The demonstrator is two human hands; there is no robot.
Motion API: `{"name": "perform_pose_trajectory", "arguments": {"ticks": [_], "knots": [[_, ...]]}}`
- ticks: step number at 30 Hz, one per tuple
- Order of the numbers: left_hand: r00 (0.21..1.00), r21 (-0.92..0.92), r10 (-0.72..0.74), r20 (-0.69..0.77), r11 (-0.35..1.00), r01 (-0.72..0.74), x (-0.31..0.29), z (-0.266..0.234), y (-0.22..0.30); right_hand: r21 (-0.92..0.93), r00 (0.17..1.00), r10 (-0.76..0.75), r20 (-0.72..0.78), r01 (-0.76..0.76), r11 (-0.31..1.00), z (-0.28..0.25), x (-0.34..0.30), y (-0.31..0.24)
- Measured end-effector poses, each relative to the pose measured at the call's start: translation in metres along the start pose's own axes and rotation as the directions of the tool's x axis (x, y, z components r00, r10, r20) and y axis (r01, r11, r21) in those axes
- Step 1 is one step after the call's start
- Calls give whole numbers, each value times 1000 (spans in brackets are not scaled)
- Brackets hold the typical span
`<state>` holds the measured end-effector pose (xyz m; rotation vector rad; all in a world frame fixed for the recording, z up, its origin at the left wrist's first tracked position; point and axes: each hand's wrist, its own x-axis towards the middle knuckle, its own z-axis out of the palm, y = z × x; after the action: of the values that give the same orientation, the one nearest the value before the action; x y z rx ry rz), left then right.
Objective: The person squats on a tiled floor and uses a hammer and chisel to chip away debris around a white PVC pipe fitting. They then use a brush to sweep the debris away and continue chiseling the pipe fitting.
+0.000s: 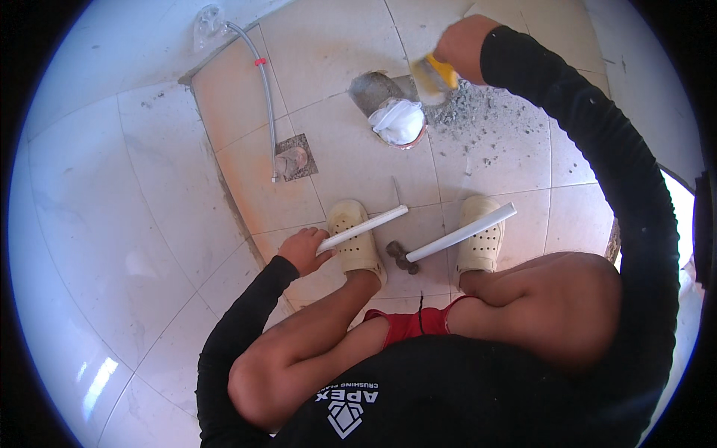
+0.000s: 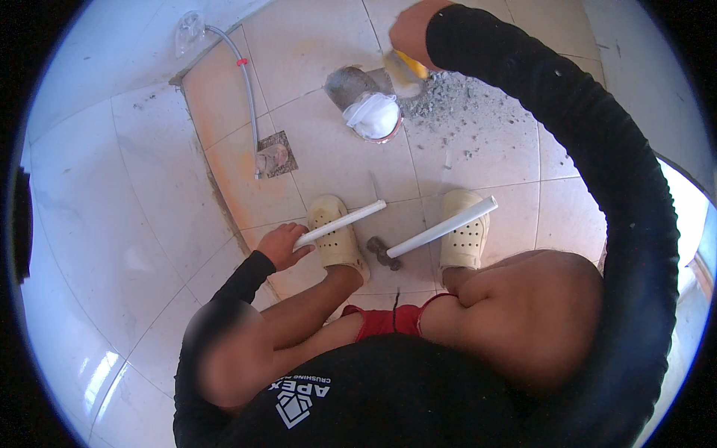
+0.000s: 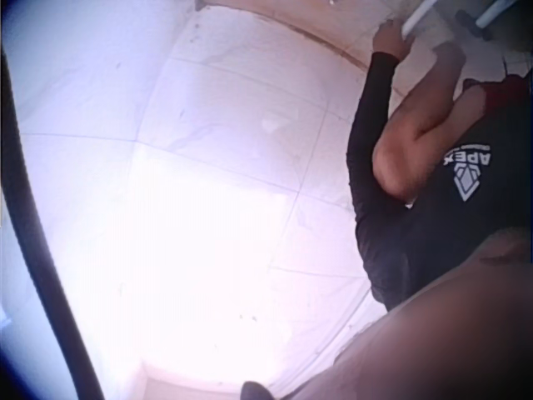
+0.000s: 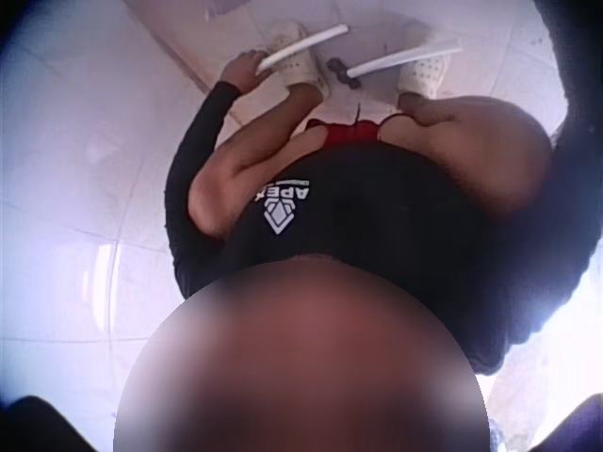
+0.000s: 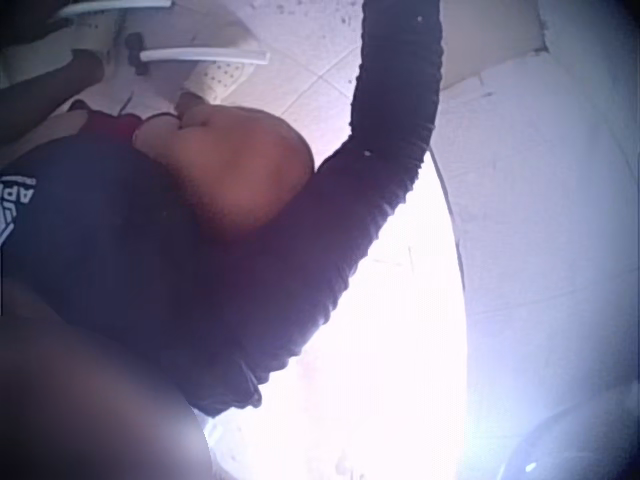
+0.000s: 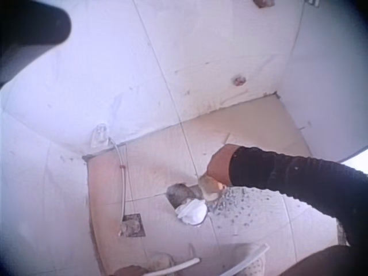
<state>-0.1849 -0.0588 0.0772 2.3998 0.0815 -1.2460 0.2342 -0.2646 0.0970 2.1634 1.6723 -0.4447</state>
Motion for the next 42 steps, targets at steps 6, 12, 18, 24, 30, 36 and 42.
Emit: {"name": "perform_pose_trajectory", "arguments": {"ticks": [6, 12, 18, 24, 30, 36, 42], "knots": [[999, -53, 45, -25, 998, -46, 7, -12, 5, 142, 995, -5, -105, 19, 990, 11, 22, -28], [998, -52, 41, -55, 998, -44, 13, -26, 5, 119, 983, -92, 161, 73, 990, 18, -17, -25], [999, -37, 42, -11, 998, -42, 11, -29, 4, 114, 987, 128, -99, -116, 987, 12, -13, -7], [994, -2, 80, -72, 997, -80, 15, -31, 4, 171, 993, 49, -109, -29, 985, 32, -15, -46], [997, -3, 53, -62, 999, -53, 14, -36, 7, 156, 998, -49, 49, 41, 987, 21, -20, -37], [1000, -3, 28, -3, 1000, -28, 12, -42, 16, 157, 947, 115, -299, -71, 985, 21, -3, -19], [1000, 17, 30, 6, 999, -30, 14, -44, 18, 243, 995, 9, 97, -33, 970, 36, -19, -56]]}}
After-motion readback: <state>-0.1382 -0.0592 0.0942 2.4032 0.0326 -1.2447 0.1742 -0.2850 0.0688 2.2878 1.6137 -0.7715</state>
